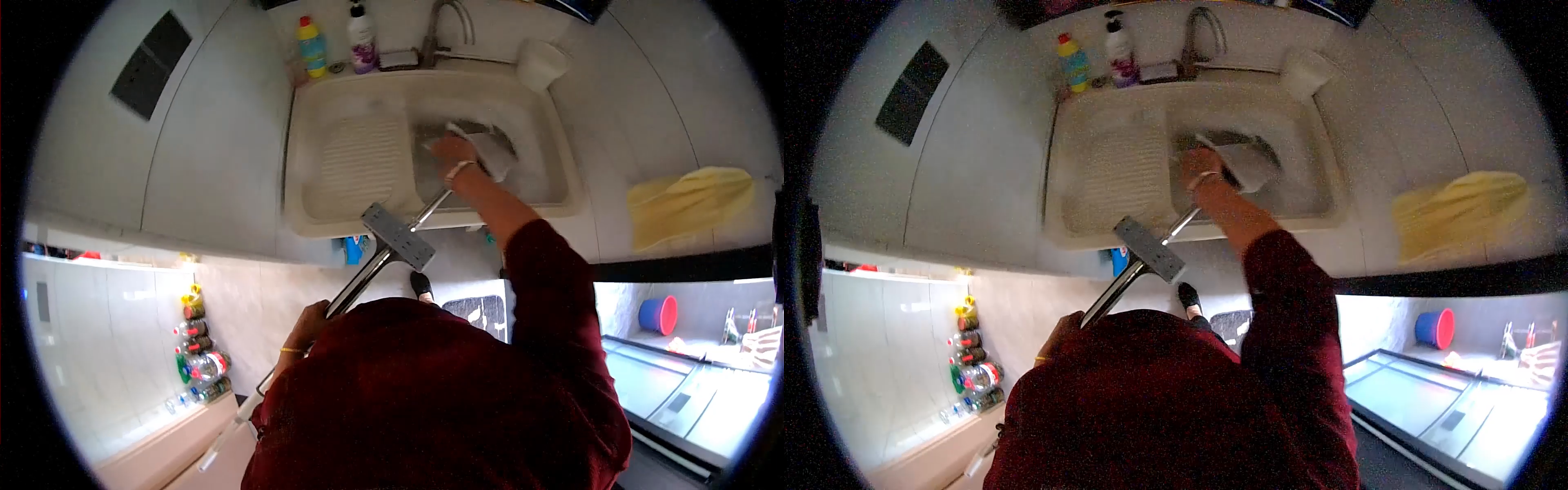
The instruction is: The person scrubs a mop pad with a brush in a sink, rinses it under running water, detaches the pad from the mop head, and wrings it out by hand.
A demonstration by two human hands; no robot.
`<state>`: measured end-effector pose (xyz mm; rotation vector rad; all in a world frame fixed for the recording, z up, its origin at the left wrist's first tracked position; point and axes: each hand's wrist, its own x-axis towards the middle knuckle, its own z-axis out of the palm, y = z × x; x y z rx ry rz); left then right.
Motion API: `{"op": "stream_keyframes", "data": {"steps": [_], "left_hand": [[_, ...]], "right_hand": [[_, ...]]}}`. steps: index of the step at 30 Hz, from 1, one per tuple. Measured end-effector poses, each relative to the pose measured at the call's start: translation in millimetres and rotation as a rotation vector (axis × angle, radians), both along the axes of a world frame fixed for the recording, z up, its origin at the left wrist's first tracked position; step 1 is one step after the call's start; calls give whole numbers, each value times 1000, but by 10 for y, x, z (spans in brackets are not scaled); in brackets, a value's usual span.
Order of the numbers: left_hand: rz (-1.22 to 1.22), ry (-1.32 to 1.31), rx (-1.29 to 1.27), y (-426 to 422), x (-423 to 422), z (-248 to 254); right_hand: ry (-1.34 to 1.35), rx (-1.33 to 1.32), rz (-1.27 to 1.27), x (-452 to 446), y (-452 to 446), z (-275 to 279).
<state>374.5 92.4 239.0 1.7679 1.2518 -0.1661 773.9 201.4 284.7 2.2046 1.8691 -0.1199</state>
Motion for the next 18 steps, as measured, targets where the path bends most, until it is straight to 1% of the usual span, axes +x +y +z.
{"op": "stream_keyframes", "data": {"steps": [1, 3, 4, 5, 6, 8, 11, 12, 14, 15, 16, 18], "left_hand": [[26, -15, 63, -28, 2, -7], [52, -76, 70, -91, 75, 122], [64, -100, 79, -114, 150, 151], [73, -97, 15, -122, 243, 349], [80, -90, -15, -121, 266, 356], [104, -73, -70, -145, 272, 375], [91, -188, -32, -165, 169, 332], [84, -237, -9, -164, 120, 283], [146, -212, -110, -131, 48, 127], [175, -202, -161, -126, 32, 90], [133, -188, -67, -132, 34, 113], [43, -160, 117, -135, 82, 231]], "right_hand": [[46, -42, -56, -93, 64, 22], [64, 40, -139, -177, 247, -296], [104, 147, -159, -184, 347, -627], [137, 249, -178, -209, 426, -786], [129, 206, -189, -271, 461, -758], [119, 121, -201, -367, 458, -534], [276, 292, 34, -503, 325, -240], [321, 487, 127, -474, 295, -191], [399, 877, 324, -228, 117, -160], [212, 786, 221, -55, 45, -197], [26, 689, 117, 162, -31, -266], [483, 709, -199, 674, -230, -664]]}}
